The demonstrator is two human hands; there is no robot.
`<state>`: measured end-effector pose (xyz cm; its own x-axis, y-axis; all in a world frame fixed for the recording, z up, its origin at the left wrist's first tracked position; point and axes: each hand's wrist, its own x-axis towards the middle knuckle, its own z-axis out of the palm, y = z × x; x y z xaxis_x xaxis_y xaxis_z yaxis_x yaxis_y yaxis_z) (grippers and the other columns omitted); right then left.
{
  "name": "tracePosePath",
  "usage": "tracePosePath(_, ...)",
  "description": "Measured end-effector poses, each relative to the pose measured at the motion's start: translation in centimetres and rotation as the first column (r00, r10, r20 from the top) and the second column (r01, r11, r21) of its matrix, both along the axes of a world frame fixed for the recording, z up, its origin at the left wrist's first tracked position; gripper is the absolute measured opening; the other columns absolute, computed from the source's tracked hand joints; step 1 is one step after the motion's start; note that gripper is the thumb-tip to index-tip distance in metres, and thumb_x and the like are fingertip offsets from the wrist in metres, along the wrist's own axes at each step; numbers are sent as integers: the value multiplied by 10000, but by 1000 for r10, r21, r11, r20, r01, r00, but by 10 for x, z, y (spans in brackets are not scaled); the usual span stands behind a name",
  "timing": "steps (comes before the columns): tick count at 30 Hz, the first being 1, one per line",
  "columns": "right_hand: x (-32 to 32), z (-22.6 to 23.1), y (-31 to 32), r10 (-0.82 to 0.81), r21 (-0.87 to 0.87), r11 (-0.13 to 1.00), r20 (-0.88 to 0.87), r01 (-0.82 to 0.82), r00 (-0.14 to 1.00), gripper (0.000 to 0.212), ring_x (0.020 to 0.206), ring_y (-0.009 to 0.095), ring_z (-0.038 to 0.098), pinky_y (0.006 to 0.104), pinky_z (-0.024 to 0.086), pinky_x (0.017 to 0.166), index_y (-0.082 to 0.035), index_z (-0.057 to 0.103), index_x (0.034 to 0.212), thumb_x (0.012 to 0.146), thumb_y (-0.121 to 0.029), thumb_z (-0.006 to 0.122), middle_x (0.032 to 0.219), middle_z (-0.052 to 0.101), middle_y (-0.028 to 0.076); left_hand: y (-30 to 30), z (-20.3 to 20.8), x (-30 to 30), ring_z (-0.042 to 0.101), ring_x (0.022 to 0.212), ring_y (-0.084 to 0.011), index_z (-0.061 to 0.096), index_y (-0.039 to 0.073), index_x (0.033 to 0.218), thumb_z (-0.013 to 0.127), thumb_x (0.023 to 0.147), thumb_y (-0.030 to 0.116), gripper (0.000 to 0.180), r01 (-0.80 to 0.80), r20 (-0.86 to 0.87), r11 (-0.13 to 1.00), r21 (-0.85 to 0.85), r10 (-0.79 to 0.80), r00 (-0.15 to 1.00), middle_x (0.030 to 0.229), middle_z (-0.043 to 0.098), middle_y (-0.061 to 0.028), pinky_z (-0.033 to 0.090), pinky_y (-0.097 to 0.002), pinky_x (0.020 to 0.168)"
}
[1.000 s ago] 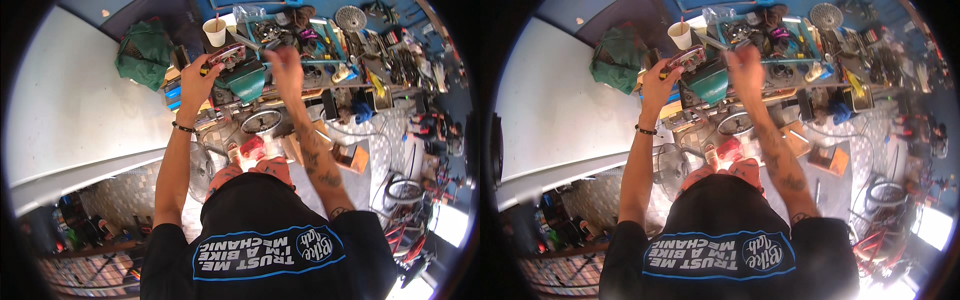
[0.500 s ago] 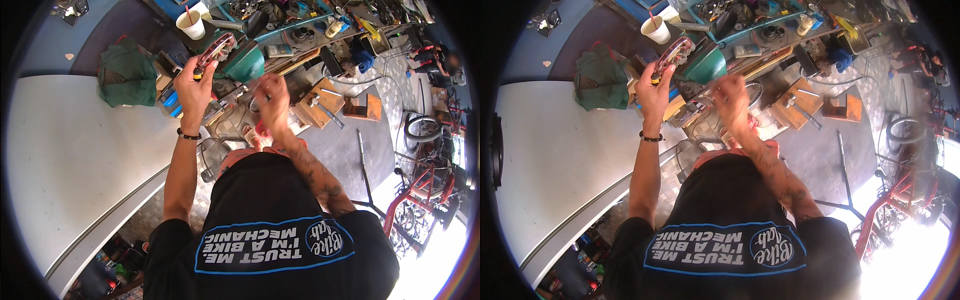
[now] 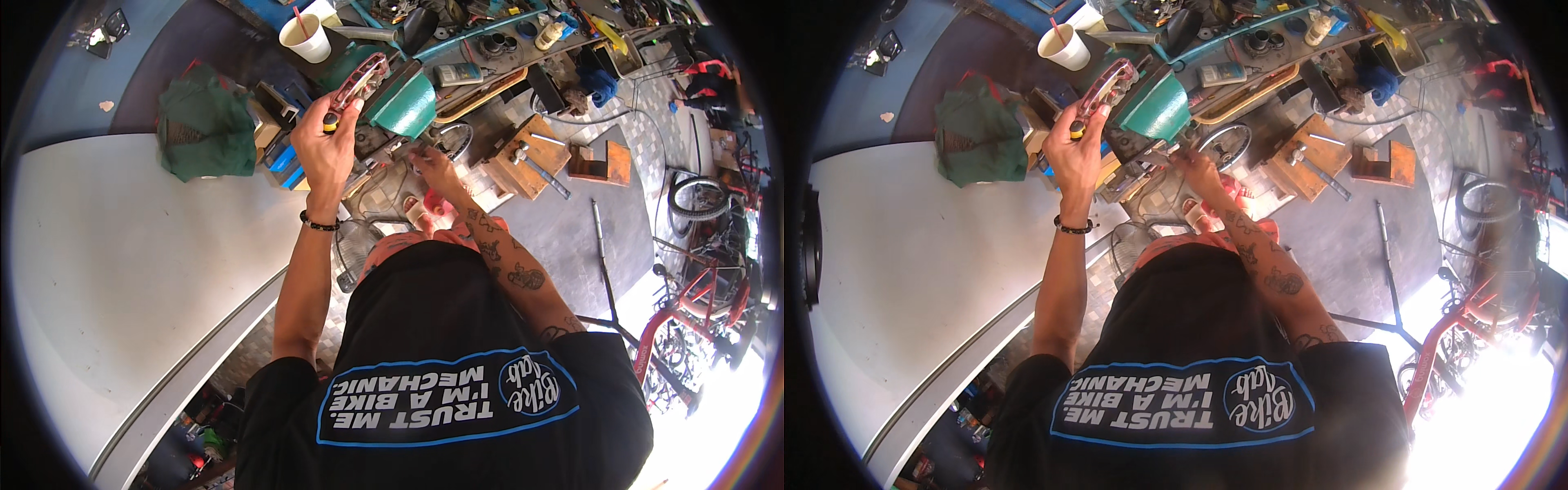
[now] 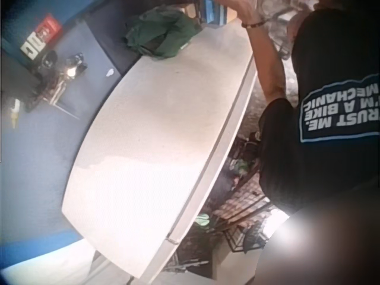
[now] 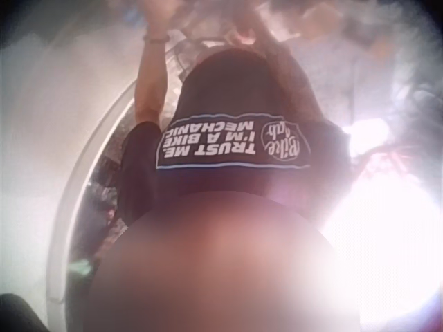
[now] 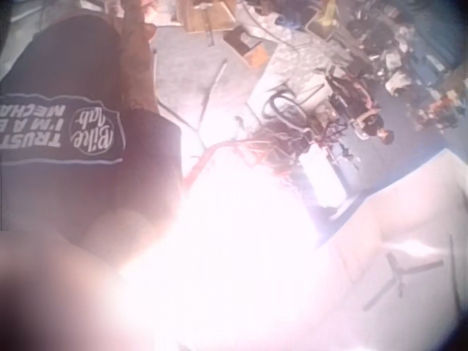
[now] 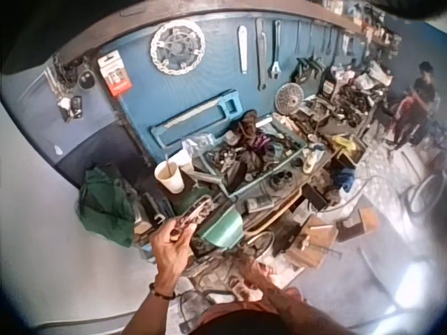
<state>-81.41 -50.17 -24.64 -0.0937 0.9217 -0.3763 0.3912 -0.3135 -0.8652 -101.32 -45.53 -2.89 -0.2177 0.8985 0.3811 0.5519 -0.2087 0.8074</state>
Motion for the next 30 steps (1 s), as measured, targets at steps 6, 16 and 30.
tracePosePath(6, -14, 123, -23, -224, -425, 873, -783, -237, 580, 502, 873, 174, 742, 300, 575, 748, 14, 663, 1292, 1095, -424, 517, 1113, 768, 99, -1, -4, 2, 612, 777, -73, 775, 9, 1103, 825, 910, 166, 253, -28, 72, 1000, -4, 28, 997, 863, 736, -17, 494, -254, 720)
tracePosePath(16, 15, 202, 17, -523, -475, 847, -825, -239, -214, 594, 1080, 248, 701, 340, 547, 890, 70, 532, 1390, 1097, -443, 471, 1358, 674, 137, -6, 12, 5, 626, 826, -80, 756, -9, 1124, 830, 912, 163, 283, -6, 153, 991, -132, 27, 988, 949, 750, -32, 499, -248, 767)
tracePosePath(30, 45, 279, 38, -14, -148, 989, -217, -18, 976, 451, 607, 125, 666, 251, 498, 543, -6, 730, 847, 1070, -377, 605, 672, 685, 67, -29, 175, -63, 377, 476, -111, 482, 112, 763, 507, 1105, 425, 464, -32, 737, 953, 300, -210, 642, 618, 458, -10, 302, -260, 401)
